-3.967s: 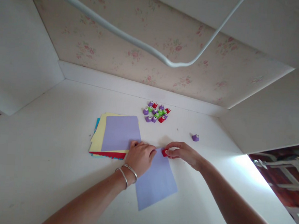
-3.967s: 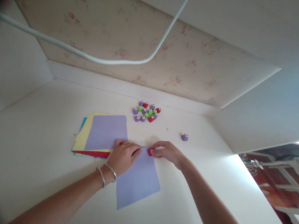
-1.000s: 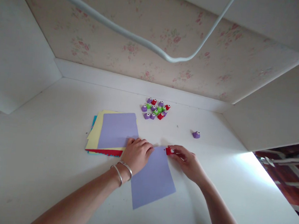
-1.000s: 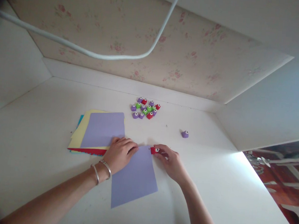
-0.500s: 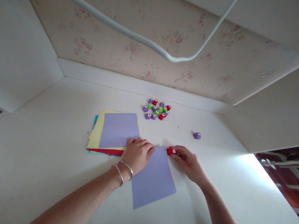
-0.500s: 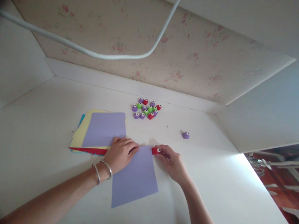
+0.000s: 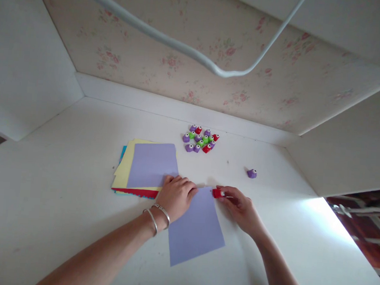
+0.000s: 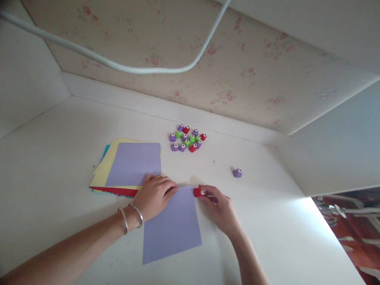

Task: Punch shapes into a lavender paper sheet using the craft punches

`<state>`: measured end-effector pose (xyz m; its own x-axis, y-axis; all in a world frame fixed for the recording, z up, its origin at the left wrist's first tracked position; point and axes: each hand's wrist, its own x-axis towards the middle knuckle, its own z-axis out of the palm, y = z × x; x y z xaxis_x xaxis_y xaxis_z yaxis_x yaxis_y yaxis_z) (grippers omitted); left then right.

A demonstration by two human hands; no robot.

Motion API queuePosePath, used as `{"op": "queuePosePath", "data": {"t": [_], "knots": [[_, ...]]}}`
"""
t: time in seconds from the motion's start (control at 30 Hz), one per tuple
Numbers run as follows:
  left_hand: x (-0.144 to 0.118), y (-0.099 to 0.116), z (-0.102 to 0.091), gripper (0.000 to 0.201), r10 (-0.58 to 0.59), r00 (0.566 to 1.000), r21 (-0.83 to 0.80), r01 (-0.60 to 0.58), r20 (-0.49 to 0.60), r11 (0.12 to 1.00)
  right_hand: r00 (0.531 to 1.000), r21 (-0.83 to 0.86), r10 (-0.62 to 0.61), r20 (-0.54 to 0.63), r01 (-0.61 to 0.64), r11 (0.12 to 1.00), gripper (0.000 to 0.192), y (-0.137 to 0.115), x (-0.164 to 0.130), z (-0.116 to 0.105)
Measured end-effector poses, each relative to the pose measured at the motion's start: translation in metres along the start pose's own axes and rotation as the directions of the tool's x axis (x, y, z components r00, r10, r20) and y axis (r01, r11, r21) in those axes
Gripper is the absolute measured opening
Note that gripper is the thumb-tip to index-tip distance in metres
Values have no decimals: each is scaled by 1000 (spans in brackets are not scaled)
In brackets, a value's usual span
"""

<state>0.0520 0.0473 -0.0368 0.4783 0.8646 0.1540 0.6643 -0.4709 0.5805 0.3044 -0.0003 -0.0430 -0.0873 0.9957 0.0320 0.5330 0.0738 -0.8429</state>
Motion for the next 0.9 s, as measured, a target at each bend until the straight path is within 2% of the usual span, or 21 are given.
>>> {"op": "queuePosePath", "data": {"t": [0.27,0.5,0.9], "knots": [[0,0,-1,28,-5,1000,-21,5,-1,1000,1000,-61,-27,12,28,998,25,-7,-2,2],[0,0,-1,28,-21,1000,-25,21,-5,999,997,-149,-64,-41,57,987,24,-8,-2,1],[0,0,-1,28,-31,999,-51,30,-9,998,994,-218,-111,-14,106,970,22,-9,-4,2]]}}
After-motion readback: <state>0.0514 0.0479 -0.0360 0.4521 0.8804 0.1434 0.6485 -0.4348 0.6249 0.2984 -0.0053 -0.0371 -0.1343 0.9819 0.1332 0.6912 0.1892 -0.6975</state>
